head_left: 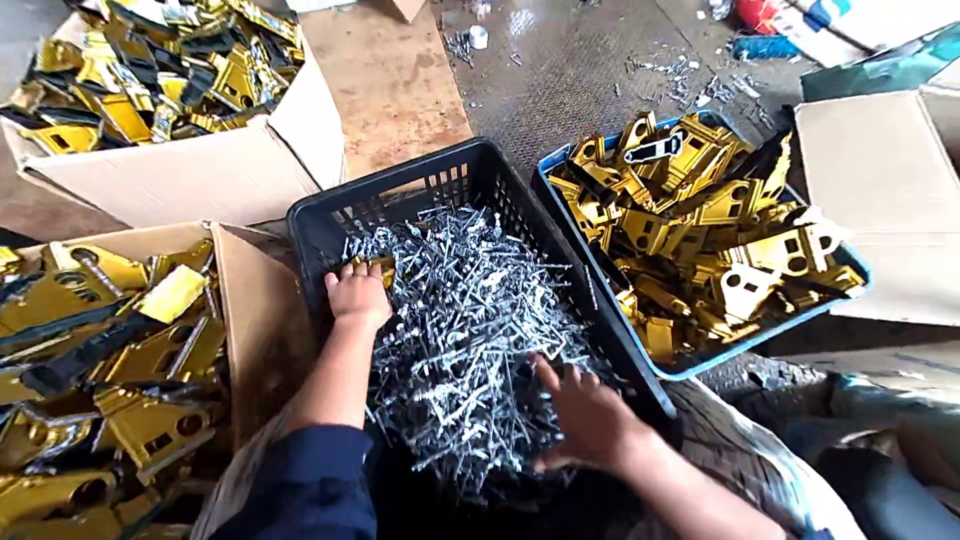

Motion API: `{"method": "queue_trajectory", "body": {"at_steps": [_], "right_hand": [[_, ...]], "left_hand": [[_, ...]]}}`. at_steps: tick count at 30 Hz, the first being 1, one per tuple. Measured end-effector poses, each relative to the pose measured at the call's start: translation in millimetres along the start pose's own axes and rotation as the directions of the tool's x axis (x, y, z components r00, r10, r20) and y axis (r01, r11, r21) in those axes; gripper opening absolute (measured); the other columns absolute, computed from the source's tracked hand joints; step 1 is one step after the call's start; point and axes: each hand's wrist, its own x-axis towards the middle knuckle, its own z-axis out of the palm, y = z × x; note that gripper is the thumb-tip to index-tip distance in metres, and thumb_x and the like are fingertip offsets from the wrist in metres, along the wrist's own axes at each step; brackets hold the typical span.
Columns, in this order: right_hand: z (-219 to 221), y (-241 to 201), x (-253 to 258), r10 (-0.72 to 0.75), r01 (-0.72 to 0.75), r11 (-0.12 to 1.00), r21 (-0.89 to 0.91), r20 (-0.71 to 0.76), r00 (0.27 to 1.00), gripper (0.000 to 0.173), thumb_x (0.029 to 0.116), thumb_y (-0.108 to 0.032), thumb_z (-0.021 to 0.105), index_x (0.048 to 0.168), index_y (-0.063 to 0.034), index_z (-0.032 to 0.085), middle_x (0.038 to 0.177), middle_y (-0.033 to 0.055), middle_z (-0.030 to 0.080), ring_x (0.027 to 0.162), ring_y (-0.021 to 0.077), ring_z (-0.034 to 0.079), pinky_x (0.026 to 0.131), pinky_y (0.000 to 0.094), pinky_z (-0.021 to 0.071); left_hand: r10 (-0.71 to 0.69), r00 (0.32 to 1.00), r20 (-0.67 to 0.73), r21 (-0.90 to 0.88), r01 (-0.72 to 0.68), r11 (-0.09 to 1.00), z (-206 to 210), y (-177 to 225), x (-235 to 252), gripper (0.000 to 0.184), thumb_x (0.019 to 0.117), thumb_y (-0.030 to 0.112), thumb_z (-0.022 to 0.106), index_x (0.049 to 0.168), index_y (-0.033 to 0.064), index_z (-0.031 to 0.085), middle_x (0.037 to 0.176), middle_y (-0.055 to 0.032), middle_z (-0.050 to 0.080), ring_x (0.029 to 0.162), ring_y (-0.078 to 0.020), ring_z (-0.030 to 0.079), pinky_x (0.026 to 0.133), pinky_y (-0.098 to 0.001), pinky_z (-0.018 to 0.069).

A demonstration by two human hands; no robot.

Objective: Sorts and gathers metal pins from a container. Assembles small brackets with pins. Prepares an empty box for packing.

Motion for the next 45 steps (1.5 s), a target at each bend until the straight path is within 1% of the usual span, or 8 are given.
{"method": "queue_trajectory", "body": {"at_steps": [8, 20, 24, 27, 30, 32, 37, 45], "right_hand": [[25, -55, 54, -0.023, 0.028, 0.998, 0.049, -0.103, 0.994, 0.121, 0.0796, -0.01, 0.08, 0.165, -0.0406, 0.0, 0.169, 0.0293, 0.001, 0.141, 0.0708, 0.02, 0.087, 0.0799, 0.0432], [31, -83, 44, -0.479, 0.557, 0.827, 0.081, -0.418, 0.772, 0.078, 0.0902, 0.003, 0.065, 0.157, -0.0314, 0.043, 0.161, 0.022, 0.038, 0.135, 0.0597, 0.042, 0.082, 0.0711, 0.0508], [20, -66, 30, -0.566, 0.672, 0.738, 0.057, -0.49, 0.663, 0.079, 0.0819, -0.021, 0.082, 0.153, -0.0293, 0.049, 0.157, 0.022, 0.042, 0.133, 0.0544, 0.047, 0.079, 0.0626, 0.0569], [0, -43, 10, -0.568, 0.654, 0.754, 0.056, -0.446, 0.692, 0.067, 0.0862, -0.028, 0.08, 0.148, -0.025, 0.055, 0.163, 0.0176, 0.036, 0.131, 0.0497, 0.051, 0.086, 0.0656, 0.0541], [-15, -10, 0, -0.467, 0.594, 0.793, 0.137, -0.491, 0.736, 0.039, 0.1001, -0.024, 0.06, 0.137, -0.0154, 0.065, 0.144, 0.0128, 0.061, 0.122, 0.0375, 0.064, 0.096, 0.063, 0.0519], [-20, 12, 1, -0.384, 0.581, 0.787, 0.21, -0.57, 0.726, 0.033, 0.1005, -0.013, 0.056, 0.13, -0.0118, 0.07, 0.124, 0.0153, 0.072, 0.111, 0.036, 0.069, 0.094, 0.0619, 0.0537], [-26, 39, 8, -0.167, 0.53, 0.811, 0.246, -0.772, 0.613, 0.026, 0.0939, -0.003, 0.063, 0.117, -0.0027, 0.074, 0.11, 0.0196, 0.073, 0.099, 0.0359, 0.071, 0.089, 0.0578, 0.0569], [-6, -30, 41, -0.171, 0.282, 0.936, 0.208, -0.431, 0.886, 0.033, 0.0995, -0.031, 0.061, 0.121, -0.0097, 0.074, 0.13, 0.0205, 0.067, 0.129, 0.0425, 0.057, 0.104, 0.0655, 0.0439]], "left_hand": [[-0.084, 0.984, 0.156, 0.089, 0.071, 0.993, 24, 3, 60, 0.085, 0.0834, 0.011, 0.078, 0.158, 0.0255, 0.04, 0.141, -0.0238, 0.057, 0.144, -0.0456, 0.038, 0.118, -0.0723, 0.0063], [0.096, 0.977, -0.188, 0.224, -0.052, 0.973, -92, -11, 16, 0.072, 0.0881, 0.027, 0.081, 0.151, 0.0112, 0.049, 0.128, -0.0402, 0.054, 0.123, -0.0615, 0.048, 0.104, -0.0806, 0.0262], [0.09, 0.928, -0.361, -0.133, -0.146, 0.98, -123, -21, -54, 0.08, 0.0959, 0.036, 0.07, 0.16, 0.0085, 0.031, 0.14, -0.0396, 0.045, 0.127, -0.0609, 0.046, 0.099, -0.0783, 0.0347], [-0.042, 0.947, -0.317, -0.673, -0.194, 0.714, -117, -8, -134, 0.07, 0.0936, 0.037, 0.069, 0.152, 0.0077, 0.043, 0.135, -0.0181, 0.06, 0.121, -0.0272, 0.061, 0.104, -0.0484, 0.0485], [-0.051, 0.993, -0.109, -0.958, -0.118, -0.26, -86, 12, -187, 0.034, 0.0895, 0.026, 0.064, 0.119, 0.0106, 0.056, 0.101, -0.0065, 0.071, 0.091, -0.0202, 0.071, 0.084, -0.0385, 0.0615], [0.037, 0.998, -0.052, -0.822, -0.022, -0.57, -71, 22, -204, 0.039, 0.0824, 0.034, 0.071, 0.112, 0.0105, 0.061, 0.097, -0.0121, 0.071, 0.086, -0.026, 0.072, 0.076, -0.0439, 0.0623], [-0.002, 0.981, -0.196, -0.853, -0.171, -0.492, -71, 36, -219, 0.042, 0.0813, 0.034, 0.074, 0.118, 0.0166, 0.062, 0.112, -0.0026, 0.071, 0.094, -0.0159, 0.07, 0.079, -0.0341, 0.0608], [0.004, 0.977, -0.212, -0.833, -0.178, -0.525, -54, 36, -215, 0.061, 0.0798, -0.001, 0.051, 0.139, 0.0076, 0.038, 0.13, -0.0052, 0.059, 0.104, -0.0136, 0.064, 0.088, -0.0341, 0.0561]]}}
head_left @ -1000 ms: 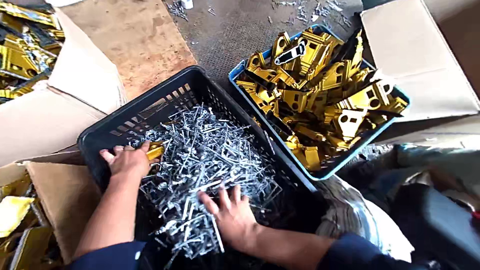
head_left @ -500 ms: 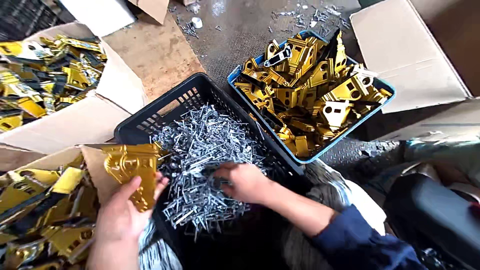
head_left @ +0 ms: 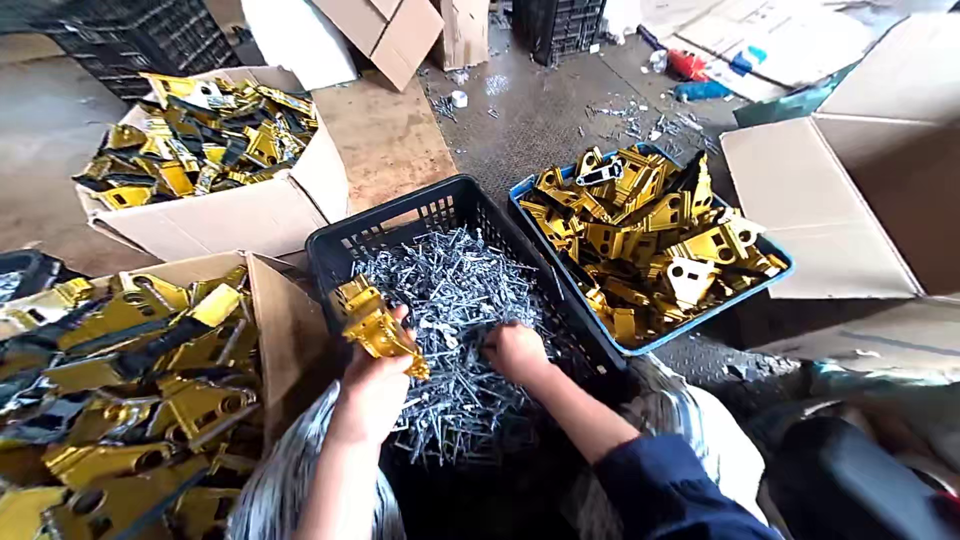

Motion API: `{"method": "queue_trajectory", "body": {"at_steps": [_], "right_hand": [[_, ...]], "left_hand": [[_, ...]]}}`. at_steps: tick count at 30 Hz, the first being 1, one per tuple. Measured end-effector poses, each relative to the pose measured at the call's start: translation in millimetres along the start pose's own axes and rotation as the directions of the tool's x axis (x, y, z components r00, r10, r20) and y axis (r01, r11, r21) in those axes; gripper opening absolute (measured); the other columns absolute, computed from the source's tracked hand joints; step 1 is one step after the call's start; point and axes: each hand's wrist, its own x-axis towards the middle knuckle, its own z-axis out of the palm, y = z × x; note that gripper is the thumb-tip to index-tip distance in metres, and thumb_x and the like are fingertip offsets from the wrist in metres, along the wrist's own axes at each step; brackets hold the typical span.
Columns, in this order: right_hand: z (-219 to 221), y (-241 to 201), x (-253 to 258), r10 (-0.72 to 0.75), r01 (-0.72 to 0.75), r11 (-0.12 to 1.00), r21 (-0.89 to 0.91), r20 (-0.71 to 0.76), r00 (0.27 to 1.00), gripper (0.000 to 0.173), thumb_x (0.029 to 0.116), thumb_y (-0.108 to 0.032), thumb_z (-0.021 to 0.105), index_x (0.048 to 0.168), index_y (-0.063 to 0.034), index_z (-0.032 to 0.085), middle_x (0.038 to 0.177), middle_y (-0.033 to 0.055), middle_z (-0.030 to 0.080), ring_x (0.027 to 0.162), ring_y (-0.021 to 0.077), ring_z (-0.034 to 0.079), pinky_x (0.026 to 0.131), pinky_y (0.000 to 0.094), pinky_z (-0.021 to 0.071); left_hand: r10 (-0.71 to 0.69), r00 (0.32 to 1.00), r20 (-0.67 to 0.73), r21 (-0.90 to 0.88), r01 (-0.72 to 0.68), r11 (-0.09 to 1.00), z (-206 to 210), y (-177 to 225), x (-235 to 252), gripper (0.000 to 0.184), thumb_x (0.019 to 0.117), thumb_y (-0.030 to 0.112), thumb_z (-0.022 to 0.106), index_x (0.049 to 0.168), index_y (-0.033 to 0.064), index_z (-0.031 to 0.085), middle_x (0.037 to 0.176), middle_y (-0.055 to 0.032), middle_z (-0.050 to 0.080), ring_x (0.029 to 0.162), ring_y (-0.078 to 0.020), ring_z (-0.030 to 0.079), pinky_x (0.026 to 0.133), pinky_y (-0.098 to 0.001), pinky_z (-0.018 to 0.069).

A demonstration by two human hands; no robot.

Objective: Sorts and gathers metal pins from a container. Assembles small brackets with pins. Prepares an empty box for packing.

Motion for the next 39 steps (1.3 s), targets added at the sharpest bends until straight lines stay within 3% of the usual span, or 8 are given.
{"method": "queue_trajectory", "body": {"at_steps": [5, 8, 11, 14, 21, 29, 35, 39], "right_hand": [[-19, 1, -32, -0.215, 0.359, 0.905, 0.229, -0.482, 0.849, 0.021, 0.0912, -0.028, 0.074, 0.096, -0.0083, 0.081, 0.101, 0.0093, 0.077, 0.102, 0.0282, 0.07, 0.093, 0.0522, 0.0532], [-23, 14, -44, -0.184, 0.353, 0.886, 0.301, -0.47, 0.863, 0.021, 0.0889, -0.03, 0.074, 0.094, -0.0105, 0.08, 0.081, -0.0007, 0.072, 0.068, 0.0049, 0.06, 0.065, 0.0273, 0.0504], [-23, 12, -49, -0.234, 0.423, 0.716, 0.555, -0.381, 0.894, 0.013, 0.0883, -0.015, 0.072, 0.097, -0.0058, 0.07, 0.075, -0.0064, 0.066, 0.06, -0.0023, 0.056, 0.056, 0.0175, 0.0479], [-31, 0, -49, -0.282, 0.393, 0.526, 0.754, -0.282, 0.917, 0.03, 0.0884, -0.003, 0.067, 0.112, -0.0071, 0.05, 0.083, -0.0037, 0.07, 0.059, 0.0019, 0.061, 0.051, 0.0183, 0.0495], [-34, 7, -41, -0.258, 0.52, 0.439, 0.733, -0.451, 0.854, 0.022, 0.0988, -0.006, 0.057, 0.112, -0.0055, 0.076, 0.074, -0.012, 0.066, 0.056, -0.0057, 0.05, 0.053, 0.0148, 0.0427], [-12, 0, -40, -0.498, 0.744, 0.502, 0.441, -0.556, 0.665, 0.02, 0.0998, -0.012, 0.063, 0.11, -0.001, 0.076, 0.103, 0.0008, 0.077, 0.079, -0.0049, 0.065, 0.072, 0.0155, 0.0549], [2, -8, -40, -0.602, 0.765, 0.644, 0.022, -0.602, 0.524, 0.027, 0.1029, -0.033, 0.059, 0.111, -0.0168, 0.08, 0.081, 0.0019, 0.075, 0.068, 0.0097, 0.064, 0.07, 0.0325, 0.051], [-8, -6, -48, -0.617, 0.738, 0.665, 0.116, -0.47, 0.631, 0.044, 0.1047, -0.036, 0.053, 0.139, -0.0127, 0.066, 0.087, 0.0064, 0.065, 0.076, 0.0097, 0.058, 0.072, 0.026, 0.0508]], "left_hand": [[-0.081, 0.986, -0.148, -0.101, 0.067, 0.993, -17, 1, -6, 0.043, 0.0963, 0.015, 0.055, 0.135, 0.0117, 0.036, 0.101, -0.0016, 0.061, 0.081, -0.0124, 0.067, 0.077, -0.0318, 0.0612], [-0.057, 0.992, -0.109, -0.162, 0.039, 0.986, -18, 1, -12, 0.097, 0.0736, 0.054, 0.086, 0.139, 0.0127, 0.028, 0.103, -0.0002, 0.06, 0.078, -0.0119, 0.067, 0.066, -0.0281, 0.0615], [-0.136, 0.978, -0.155, -0.166, 0.11, 0.98, -1, 3, -16, 0.088, 0.0819, 0.079, 0.056, 0.139, 0.0141, 0.036, 0.102, -0.0011, 0.065, 0.079, -0.0138, 0.069, 0.063, -0.0293, 0.0606], [-0.17, 0.951, -0.26, -0.055, 0.161, 0.985, 5, 3, -15, 0.047, 0.1114, 0.041, 0.026, 0.142, 0.0105, 0.045, 0.113, -0.0045, 0.068, 0.096, -0.0134, 0.07, 0.08, -0.0323, 0.0616], [0.295, 0.951, 0.094, 0.851, -0.231, 0.472, -15, -25, -10, 0.029, 0.1022, 0.025, 0.055, 0.11, 0.005, 0.074, 0.108, -0.0068, 0.072, 0.101, -0.0092, 0.069, 0.091, -0.029, 0.0568], [-0.052, 0.985, 0.165, 0.484, -0.035, 0.875, -3, -27, -21, 0.024, 0.1055, 0.017, 0.052, 0.115, 0.003, 0.068, 0.098, 0.0001, 0.072, 0.091, -0.0041, 0.068, 0.084, -0.0228, 0.0577], [0.021, 0.999, 0.047, 0.531, -0.043, 0.847, -2, -34, -20, 0.029, 0.1067, 0.023, 0.048, 0.106, 0.0051, 0.071, 0.088, 0.004, 0.07, 0.085, 0.0001, 0.066, 0.081, -0.0204, 0.0556], [0.197, 0.98, 0.003, 0.568, -0.163, 0.807, -1, -29, -14, 0.025, 0.1026, 0.02, 0.053, 0.089, 0.0084, 0.071, 0.073, 0.0076, 0.066, 0.068, 0.0016, 0.063, 0.065, -0.0172, 0.0538]]}}
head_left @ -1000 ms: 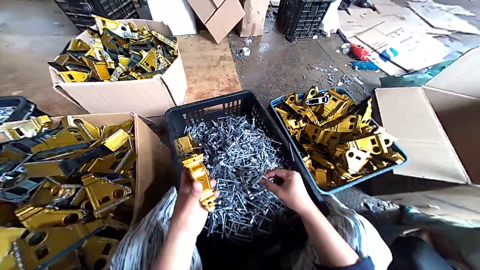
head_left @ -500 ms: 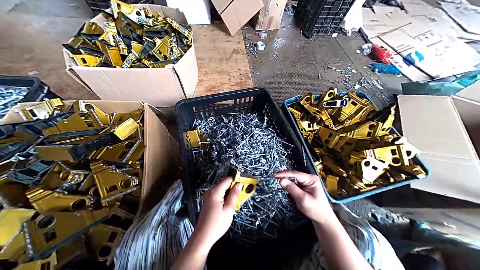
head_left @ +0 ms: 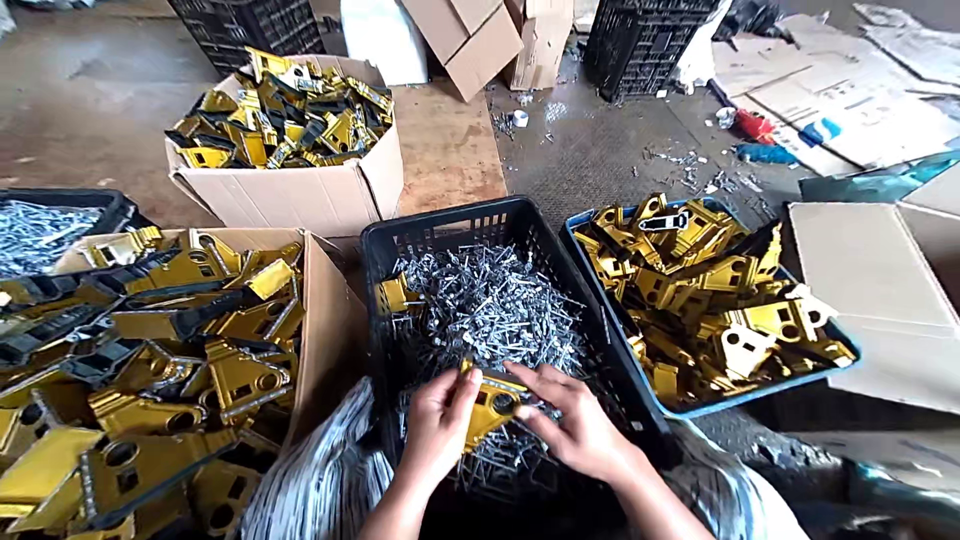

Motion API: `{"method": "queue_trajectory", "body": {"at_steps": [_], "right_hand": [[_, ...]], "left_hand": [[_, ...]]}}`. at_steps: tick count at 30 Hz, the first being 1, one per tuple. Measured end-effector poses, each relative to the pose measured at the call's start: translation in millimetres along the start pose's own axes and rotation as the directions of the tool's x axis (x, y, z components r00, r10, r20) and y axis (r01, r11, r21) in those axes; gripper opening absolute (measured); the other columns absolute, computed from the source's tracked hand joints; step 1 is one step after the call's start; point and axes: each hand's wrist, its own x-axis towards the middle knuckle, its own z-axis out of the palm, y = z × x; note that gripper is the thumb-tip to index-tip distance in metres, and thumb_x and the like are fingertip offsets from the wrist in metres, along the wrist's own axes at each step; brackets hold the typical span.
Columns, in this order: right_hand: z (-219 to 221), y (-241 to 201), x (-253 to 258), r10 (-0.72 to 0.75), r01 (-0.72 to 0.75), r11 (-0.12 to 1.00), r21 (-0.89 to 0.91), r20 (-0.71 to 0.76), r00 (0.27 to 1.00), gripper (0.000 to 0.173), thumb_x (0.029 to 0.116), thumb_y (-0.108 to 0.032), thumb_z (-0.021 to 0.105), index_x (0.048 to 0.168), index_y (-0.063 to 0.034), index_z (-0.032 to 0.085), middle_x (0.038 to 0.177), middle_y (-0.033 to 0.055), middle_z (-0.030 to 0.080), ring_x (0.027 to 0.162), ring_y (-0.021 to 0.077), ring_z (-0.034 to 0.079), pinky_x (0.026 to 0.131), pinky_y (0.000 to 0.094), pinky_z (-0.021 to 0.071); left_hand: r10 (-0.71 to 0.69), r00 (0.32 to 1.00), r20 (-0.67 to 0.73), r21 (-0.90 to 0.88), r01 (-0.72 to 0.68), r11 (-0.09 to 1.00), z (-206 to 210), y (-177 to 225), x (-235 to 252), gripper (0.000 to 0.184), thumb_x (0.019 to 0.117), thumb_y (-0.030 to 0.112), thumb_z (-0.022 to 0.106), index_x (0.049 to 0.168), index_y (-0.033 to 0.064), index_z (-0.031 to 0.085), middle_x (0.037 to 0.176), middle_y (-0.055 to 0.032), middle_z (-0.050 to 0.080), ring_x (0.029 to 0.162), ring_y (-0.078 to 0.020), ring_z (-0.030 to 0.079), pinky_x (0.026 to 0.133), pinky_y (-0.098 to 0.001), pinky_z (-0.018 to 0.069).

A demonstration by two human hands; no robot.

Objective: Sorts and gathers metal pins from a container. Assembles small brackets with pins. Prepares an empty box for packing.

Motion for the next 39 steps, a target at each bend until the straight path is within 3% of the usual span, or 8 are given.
{"method": "queue_trajectory", "body": {"at_steps": [8, 13, 18, 21, 25, 29, 33, 39], "right_hand": [[-3, -2, -1, 0.085, -0.11, 0.858, 0.502, 0.073, 0.994, 0.085, 0.0941, -0.063, 0.062, 0.153, -0.0042, 0.048, 0.157, 0.0183, 0.042, 0.128, 0.0181, 0.058, 0.089, 0.0312, 0.0602], [16, -18, 3, -0.085, -0.021, 0.435, 0.9, 0.064, 0.994, 0.118, 0.0828, -0.045, 0.083, 0.162, -0.004, 0.005, 0.145, 0.0146, 0.055, 0.129, 0.0237, 0.059, 0.11, 0.0433, 0.0501], [12, -11, -1, 0.012, -0.001, 0.586, 0.811, -0.008, 1.0, 0.119, 0.0768, -0.032, 0.09, 0.16, -0.0086, 0.008, 0.134, 0.0119, 0.06, 0.119, 0.0215, 0.065, 0.102, 0.0411, 0.0566], [11, 2, -7, -0.029, 0.052, 0.962, 0.268, -0.089, 0.996, 0.111, 0.0748, -0.04, 0.091, 0.154, 0.0053, 0.028, 0.132, 0.0192, 0.062, 0.119, 0.0197, 0.065, 0.1, 0.0362, 0.0578], [29, 1, -10, -0.133, 0.122, 0.975, -0.188, -0.05, 0.99, 0.099, 0.0653, -0.041, 0.091, 0.149, -0.0091, 0.047, 0.126, 0.0162, 0.067, 0.116, 0.0322, 0.066, 0.097, 0.0512, 0.0558], [27, -6, -4, -0.023, 0.024, 0.997, 0.074, -0.011, 1.0, 0.096, 0.073, -0.063, 0.083, 0.142, -0.0028, 0.054, 0.132, 0.0122, 0.067, 0.124, 0.0276, 0.06, 0.106, 0.0472, 0.0494], [7, -15, -9, 0.149, -0.158, 0.938, 0.31, 0.055, 0.987, 0.025, 0.0919, -0.024, 0.075, 0.107, -0.0036, 0.077, 0.103, 0.0068, 0.074, 0.102, 0.0137, 0.066, 0.093, 0.0323, 0.0532], [13, -58, -74, 0.075, -0.057, 0.955, 0.289, -0.053, 0.996, 0.018, 0.0911, -0.023, 0.076, 0.093, -0.0046, 0.078, 0.082, 0.0031, 0.072, 0.085, 0.0107, 0.064, 0.082, 0.0282, 0.0514]], "left_hand": [[0.137, 0.973, 0.186, -0.307, -0.074, 0.949, -6, -2, -3, 0.027, 0.1055, 0.029, 0.051, 0.1, 0.0163, 0.074, 0.091, 0.0086, 0.074, 0.086, -0.0014, 0.07, 0.081, -0.0225, 0.0594], [0.115, 0.88, 0.461, -0.642, 0.241, 0.728, 9, -15, -15, 0.039, 0.0991, 0.054, 0.055, 0.111, 0.0235, 0.076, 0.106, 0.0038, 0.077, 0.099, -0.0057, 0.071, 0.09, -0.0282, 0.059], [-0.004, 0.883, 0.47, -0.398, 0.215, 0.892, 5, -10, -3, 0.039, 0.1062, 0.045, 0.048, 0.115, 0.0156, 0.072, 0.107, 0.0043, 0.075, 0.1, -0.0046, 0.07, 0.092, -0.0271, 0.0579], [-0.067, 0.954, 0.292, 0.014, 0.066, 0.998, 3, -11, 9, 0.048, 0.0984, 0.024, 0.064, 0.139, 0.0004, 0.056, 0.126, -0.01, 0.068, 0.113, -0.0152, 0.068, 0.095, -0.0341, 0.0584], [-0.211, 0.887, 0.411, 0.125, 0.174, 0.977, 7, -8, -3, 0.077, 0.0804, 0.024, 0.083, 0.145, 0.0049, 0.047, 0.116, -0.006, 0.073, 0.102, -0.0138, 0.072, 0.091, -0.0347, 0.0612], [-0.13, 0.898, 0.42, 0.04, 0.124, 0.991, 1, -11, -10, 0.069, 0.0794, 0.015, 0.08, 0.139, 0.0018, 0.05, 0.106, -0.004, 0.075, 0.095, -0.0135, 0.074, 0.086, -0.033, 0.063], [-0.047, 0.86, 0.509, -0.031, 0.073, 0.997, -4, -8, -21, 0.066, 0.0807, 0.013, 0.081, 0.14, 0.0015, 0.052, 0.113, -0.0064, 0.074, 0.099, -0.0163, 0.073, 0.087, -0.0349, 0.0632], [0.098, 0.87, 0.483, -0.023, -0.1, 0.995, 1, -1, -89, 0.049, 0.0856, 0.019, 0.077, 0.128, -0.0003, 0.063, 0.1, -0.0018, 0.076, 0.083, -0.0042, 0.072, 0.074, -0.0254, 0.0623]]}}
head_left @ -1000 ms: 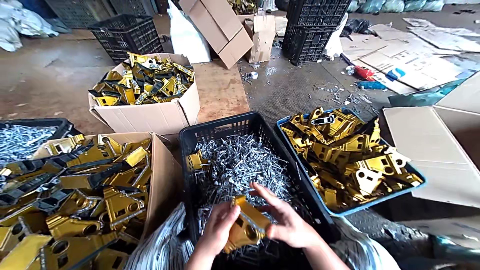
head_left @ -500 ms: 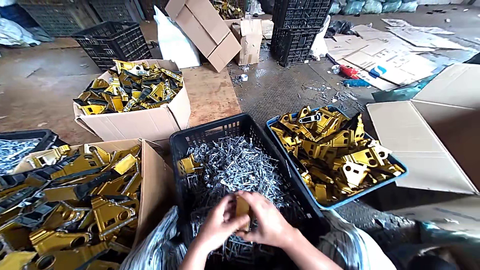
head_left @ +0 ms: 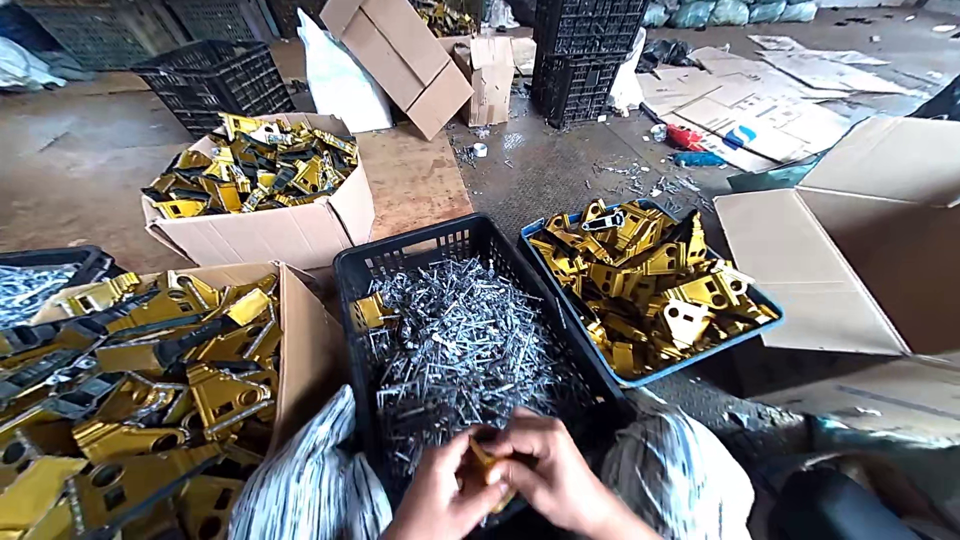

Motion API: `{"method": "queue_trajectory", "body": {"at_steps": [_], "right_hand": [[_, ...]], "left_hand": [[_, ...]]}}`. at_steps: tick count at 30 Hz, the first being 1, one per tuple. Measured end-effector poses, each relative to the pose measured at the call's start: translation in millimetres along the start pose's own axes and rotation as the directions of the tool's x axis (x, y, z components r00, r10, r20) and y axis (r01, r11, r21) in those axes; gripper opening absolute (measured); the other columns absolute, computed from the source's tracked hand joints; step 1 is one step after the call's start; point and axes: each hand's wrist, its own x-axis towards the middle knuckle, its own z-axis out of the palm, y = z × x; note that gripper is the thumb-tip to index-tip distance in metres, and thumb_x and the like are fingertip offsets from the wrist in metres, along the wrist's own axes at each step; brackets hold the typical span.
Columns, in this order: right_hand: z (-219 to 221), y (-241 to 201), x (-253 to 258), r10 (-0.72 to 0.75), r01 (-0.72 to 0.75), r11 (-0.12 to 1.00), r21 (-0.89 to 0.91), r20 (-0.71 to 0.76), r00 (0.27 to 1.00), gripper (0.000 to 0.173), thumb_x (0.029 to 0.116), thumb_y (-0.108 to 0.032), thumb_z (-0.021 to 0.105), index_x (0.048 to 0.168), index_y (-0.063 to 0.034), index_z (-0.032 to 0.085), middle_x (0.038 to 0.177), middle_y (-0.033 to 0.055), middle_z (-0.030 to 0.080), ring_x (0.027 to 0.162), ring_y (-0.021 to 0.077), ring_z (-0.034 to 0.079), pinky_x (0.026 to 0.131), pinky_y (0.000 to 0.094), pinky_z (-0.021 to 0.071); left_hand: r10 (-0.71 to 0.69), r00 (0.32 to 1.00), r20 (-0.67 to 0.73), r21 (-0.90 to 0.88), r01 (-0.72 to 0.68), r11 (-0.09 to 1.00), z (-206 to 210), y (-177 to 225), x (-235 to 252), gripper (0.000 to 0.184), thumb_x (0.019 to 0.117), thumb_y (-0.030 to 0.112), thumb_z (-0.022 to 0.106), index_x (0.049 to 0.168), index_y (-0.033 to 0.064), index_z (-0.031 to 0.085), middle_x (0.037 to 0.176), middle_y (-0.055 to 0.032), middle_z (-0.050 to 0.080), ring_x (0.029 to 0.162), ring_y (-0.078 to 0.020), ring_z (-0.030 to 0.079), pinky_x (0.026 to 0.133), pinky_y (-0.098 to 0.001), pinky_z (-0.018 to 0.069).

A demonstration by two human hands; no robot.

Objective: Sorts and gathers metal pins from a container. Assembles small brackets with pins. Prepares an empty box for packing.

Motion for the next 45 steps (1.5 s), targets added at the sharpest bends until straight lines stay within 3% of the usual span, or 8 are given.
{"method": "queue_trajectory", "body": {"at_steps": [7, 11, 17, 31, 34, 38, 41, 45], "right_hand": [[60, -9, -128, 0.189, -0.187, 0.98, -0.067, 0.024, 0.982, 0.018, 0.0901, -0.024, 0.077, 0.093, -0.0066, 0.08, 0.084, 0.0029, 0.076, 0.083, 0.0128, 0.069, 0.084, 0.0284, 0.0547], [64, -12, -116, -0.081, 0.06, 0.952, -0.301, -0.055, 0.995, 0.023, 0.1018, -0.034, 0.064, 0.101, -0.0155, 0.077, 0.092, -0.0024, 0.074, 0.092, 0.012, 0.065, 0.087, 0.0279, 0.052], [79, -8, -84, -0.233, 0.194, 0.843, -0.501, -0.014, 0.972, 0.014, 0.1001, -0.02, 0.061, 0.094, -0.0178, 0.074, 0.088, -0.0012, 0.072, 0.088, 0.0171, 0.063, 0.079, 0.0318, 0.0489], [89, -13, -63, -0.241, 0.216, 0.757, -0.616, 0.045, 0.97, 0.018, 0.0956, -0.011, 0.059, 0.089, -0.0158, 0.075, 0.085, -0.0014, 0.073, 0.084, 0.0167, 0.065, 0.075, 0.0321, 0.0497], [74, -6, -49, -0.11, 0.147, 0.865, -0.479, 0.103, 0.989, 0.022, 0.1006, -0.025, 0.061, 0.089, -0.0146, 0.076, 0.087, 0.0, 0.075, 0.087, 0.0191, 0.069, 0.079, 0.037, 0.0556], [50, -12, -53, -0.036, 0.062, 0.921, -0.386, 0.074, 0.997, 0.025, 0.0999, -0.033, 0.064, 0.098, -0.0146, 0.08, 0.093, -0.0022, 0.077, 0.092, 0.013, 0.068, 0.088, 0.0302, 0.0535], [50, -25, -76, 0.011, 0.009, 0.944, -0.33, 0.059, 0.998, 0.026, 0.0992, -0.036, 0.067, 0.098, -0.0138, 0.08, 0.093, -0.0031, 0.078, 0.092, 0.0096, 0.068, 0.089, 0.0262, 0.053], [65, -13, -91, 0.054, -0.006, 0.928, -0.372, 0.117, 0.992, 0.026, 0.0987, -0.036, 0.065, 0.097, -0.0156, 0.081, 0.09, -0.0046, 0.077, 0.089, 0.0115, 0.068, 0.085, 0.0287, 0.0533]], "left_hand": [[-0.36, 0.928, 0.098, -0.149, 0.371, 0.917, 55, -26, -125, 0.055, 0.0813, 0.01, 0.08, 0.131, -0.0033, 0.061, 0.11, -0.009, 0.075, 0.098, -0.0112, 0.072, 0.091, -0.0353, 0.0592], [-0.011, 0.999, 0.044, -0.207, 0.02, 0.978, 45, -28, -107, 0.07, 0.0932, 0.048, 0.066, 0.139, -0.0028, 0.052, 0.139, -0.0139, 0.057, 0.131, -0.0173, 0.053, 0.111, -0.0378, 0.0447], [-0.001, 0.886, -0.463, -0.151, -0.078, 0.985, 72, -47, -88, 0.06, 0.1098, 0.05, 0.02, 0.108, 0.0093, 0.064, 0.114, -0.0005, 0.063, 0.114, -0.0077, 0.057, 0.102, -0.0259, 0.0457], [-0.029, 0.818, -0.574, -0.261, -0.149, 0.954, 68, -56, -81, 0.054, 0.11, 0.042, 0.025, 0.104, 0.0068, 0.066, 0.107, -0.001, 0.067, 0.104, -0.0074, 0.061, 0.095, -0.0243, 0.0495], [-0.184, 0.827, -0.532, -0.302, 0.018, 0.953, 62, -45, -74, 0.049, 0.1091, 0.029, 0.026, 0.117, -0.0018, 0.064, 0.104, 0.0001, 0.066, 0.084, 0.0008, 0.06, 0.073, -0.0168, 0.0507], [-0.157, 0.937, -0.314, -0.207, 0.094, 0.974, 40, -33, -93, 0.063, 0.1041, 0.035, 0.053, 0.146, -0.0111, 0.043, 0.137, -0.0198, 0.059, 0.124, -0.0204, 0.059, 0.106, -0.0377, 0.0501], [-0.221, 0.961, -0.169, -0.147, 0.197, 0.969, 37, -23, -125, 0.066, 0.0844, 0.039, 0.082, 0.132, -0.003, 0.062, 0.126, -0.0101, 0.069, 0.118, -0.0145, 0.065, 0.104, -0.0368, 0.0541], [-0.42, 0.899, -0.119, -0.235, 0.386, 0.892, 55, -29, -136, 0.04, 0.0872, 0.031, 0.077, 0.115, 0.0019, 0.072, 0.104, -0.0001, 0.075, 0.097, -0.0025, 0.07, 0.09, -0.0262, 0.0581]]}}
